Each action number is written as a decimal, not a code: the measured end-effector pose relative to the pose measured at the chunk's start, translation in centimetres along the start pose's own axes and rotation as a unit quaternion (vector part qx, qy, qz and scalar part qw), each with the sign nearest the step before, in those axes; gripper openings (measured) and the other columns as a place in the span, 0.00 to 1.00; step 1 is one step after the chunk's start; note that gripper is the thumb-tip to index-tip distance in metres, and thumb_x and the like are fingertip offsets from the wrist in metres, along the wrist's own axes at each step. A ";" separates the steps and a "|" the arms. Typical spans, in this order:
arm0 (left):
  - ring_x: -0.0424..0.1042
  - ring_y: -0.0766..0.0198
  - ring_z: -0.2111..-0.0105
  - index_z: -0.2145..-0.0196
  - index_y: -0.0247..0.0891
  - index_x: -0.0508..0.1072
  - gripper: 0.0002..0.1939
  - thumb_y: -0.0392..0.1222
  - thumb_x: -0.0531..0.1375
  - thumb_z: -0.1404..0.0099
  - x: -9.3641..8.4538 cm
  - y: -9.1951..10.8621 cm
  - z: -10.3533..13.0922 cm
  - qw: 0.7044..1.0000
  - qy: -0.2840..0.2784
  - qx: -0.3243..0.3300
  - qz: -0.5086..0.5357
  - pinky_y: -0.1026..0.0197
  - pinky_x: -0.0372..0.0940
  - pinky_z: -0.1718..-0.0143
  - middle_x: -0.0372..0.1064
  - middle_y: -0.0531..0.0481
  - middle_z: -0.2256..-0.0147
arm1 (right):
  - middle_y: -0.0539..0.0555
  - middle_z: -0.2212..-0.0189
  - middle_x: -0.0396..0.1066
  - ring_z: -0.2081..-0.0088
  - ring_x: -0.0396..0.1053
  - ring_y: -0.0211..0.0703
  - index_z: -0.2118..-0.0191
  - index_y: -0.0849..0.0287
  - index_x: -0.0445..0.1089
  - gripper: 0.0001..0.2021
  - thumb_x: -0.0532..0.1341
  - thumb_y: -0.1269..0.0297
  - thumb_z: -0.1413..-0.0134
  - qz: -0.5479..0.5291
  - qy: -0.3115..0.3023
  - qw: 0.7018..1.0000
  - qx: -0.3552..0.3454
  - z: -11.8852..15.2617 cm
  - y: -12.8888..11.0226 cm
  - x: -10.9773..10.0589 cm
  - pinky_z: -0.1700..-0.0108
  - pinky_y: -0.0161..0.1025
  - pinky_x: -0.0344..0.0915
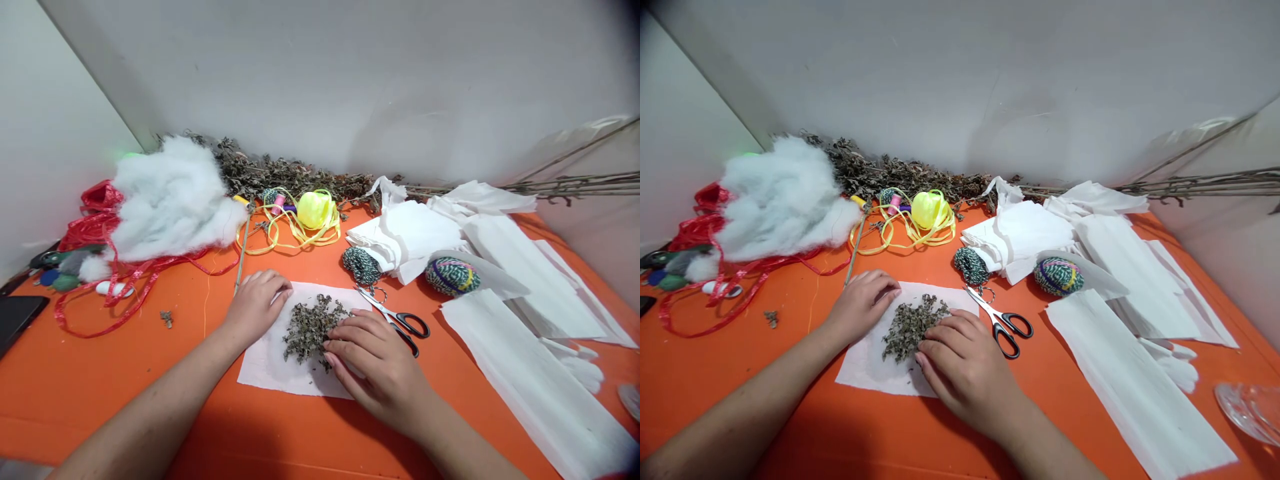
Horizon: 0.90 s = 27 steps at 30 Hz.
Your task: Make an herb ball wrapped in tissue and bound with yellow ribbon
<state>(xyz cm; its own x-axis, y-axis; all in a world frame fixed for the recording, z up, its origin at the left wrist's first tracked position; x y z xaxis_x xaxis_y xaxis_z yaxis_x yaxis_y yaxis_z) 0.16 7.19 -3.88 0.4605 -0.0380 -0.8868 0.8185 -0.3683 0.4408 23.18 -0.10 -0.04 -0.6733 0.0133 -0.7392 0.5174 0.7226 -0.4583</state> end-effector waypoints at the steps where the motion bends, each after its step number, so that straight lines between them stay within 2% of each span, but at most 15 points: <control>1: 0.70 0.54 0.60 0.63 0.41 0.73 0.09 0.44 0.55 0.30 0.0 0.0 0.0 1.000 0.003 -0.003 0.002 0.52 0.60 0.58 0.73 0.49 0.62 | 0.53 0.63 0.78 0.59 0.72 0.45 0.58 0.59 0.73 0.07 0.63 0.73 0.42 0.000 0.001 1.000 -0.001 0.0 0.0 0.0 0.47 0.51 0.65; 5: 0.70 0.55 0.61 0.63 0.40 0.71 0.09 0.44 0.53 0.29 -0.2 0.1 0.0 1.000 0.016 -0.014 0.020 0.53 0.62 0.60 0.73 0.48 0.63 | 0.53 0.63 0.78 0.58 0.72 0.45 0.58 0.58 0.74 0.07 0.63 0.73 0.42 -0.001 0.001 1.000 0.000 0.0 0.1 0.1 0.47 0.50 0.66; 8: 0.71 0.57 0.62 0.63 0.40 0.69 0.10 0.45 0.51 0.27 -1.0 0.9 0.5 0.998 0.038 -0.004 0.045 0.54 0.63 0.59 0.72 0.48 0.63 | 0.53 0.63 0.78 0.59 0.73 0.46 0.58 0.57 0.74 0.08 0.63 0.73 0.42 0.013 0.016 1.000 0.015 0.2 0.3 -0.1 0.48 0.51 0.66; 10: 0.71 0.57 0.60 0.63 0.40 0.69 0.09 0.44 0.52 0.27 -1.6 1.8 1.2 0.995 0.055 0.048 0.071 0.53 0.62 0.55 0.73 0.48 0.62 | 0.54 0.62 0.78 0.59 0.73 0.46 0.58 0.57 0.73 0.07 0.62 0.73 0.42 0.028 0.040 0.998 0.037 0.3 0.5 -0.2 0.49 0.52 0.67; 12: 0.70 0.58 0.58 0.61 0.40 0.70 0.07 0.40 0.52 0.28 -2.0 2.6 1.8 0.990 0.030 0.111 0.086 0.53 0.61 0.53 0.73 0.47 0.61 | 0.57 0.59 0.78 0.56 0.73 0.49 0.56 0.58 0.73 0.08 0.62 0.72 0.41 0.047 0.058 0.995 0.068 0.4 1.0 -0.1 0.48 0.53 0.68; 15: 0.70 0.58 0.54 0.55 0.41 0.71 0.10 0.35 0.51 0.28 -1.9 3.1 2.4 0.983 -0.002 0.165 0.082 0.52 0.61 0.49 0.74 0.46 0.57 | 0.62 0.48 0.73 0.45 0.68 0.56 0.47 0.60 0.68 0.14 0.59 0.66 0.37 0.084 0.033 0.990 0.106 0.4 1.7 0.6 0.43 0.59 0.65; 18: 0.70 0.56 0.49 0.50 0.41 0.70 0.13 0.36 0.51 0.28 -1.3 2.5 2.4 0.989 0.005 0.136 0.063 0.51 0.60 0.45 0.74 0.45 0.51 | 0.63 0.40 0.67 0.37 0.60 0.60 0.39 0.61 0.61 0.20 0.55 0.63 0.34 0.100 -0.038 0.986 0.126 -0.1 2.0 1.6 0.37 0.67 0.56; 21: 0.70 0.55 0.48 0.47 0.41 0.69 0.14 0.41 0.53 0.28 -0.7 1.5 2.1 0.996 0.000 0.070 0.052 0.50 0.62 0.45 0.73 0.44 0.49 | 0.61 0.40 0.67 0.36 0.58 0.59 0.36 0.60 0.58 0.22 0.53 0.62 0.33 0.081 -0.090 0.984 0.132 -0.5 1.7 2.1 0.34 0.70 0.48; 24: 0.70 0.53 0.48 0.45 0.41 0.68 0.16 0.44 0.54 0.29 -0.3 0.7 1.8 0.998 -0.027 0.038 0.048 0.48 0.64 0.46 0.72 0.44 0.47 | 0.60 0.41 0.68 0.35 0.57 0.59 0.36 0.60 0.58 0.22 0.54 0.62 0.33 0.053 -0.112 0.986 0.112 -0.6 1.2 2.0 0.33 0.71 0.44; 27: 0.70 0.53 0.47 0.46 0.42 0.70 0.15 0.44 0.53 0.28 -0.2 0.5 1.6 0.997 -0.038 0.043 0.053 0.47 0.63 0.46 0.73 0.45 0.48 | 0.58 0.41 0.69 0.35 0.57 0.58 0.37 0.58 0.59 0.22 0.54 0.61 0.33 0.027 -0.125 0.989 0.078 -0.6 0.9 1.8 0.33 0.71 0.41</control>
<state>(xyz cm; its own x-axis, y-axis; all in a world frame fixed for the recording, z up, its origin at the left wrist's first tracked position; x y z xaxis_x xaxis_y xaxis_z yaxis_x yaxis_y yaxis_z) -0.06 5.52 -3.66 0.5132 -0.1491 -0.8452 0.7330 -0.4361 0.5221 22.14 0.99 -1.46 -0.5007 -0.1368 -0.8548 0.6378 0.6093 -0.4711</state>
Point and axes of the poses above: each hand's wrist, its own z-axis away from the middle knuckle, its own x-axis out of the palm, y = z × x, the point moved 1 cm from there along -z, towards the middle knuckle
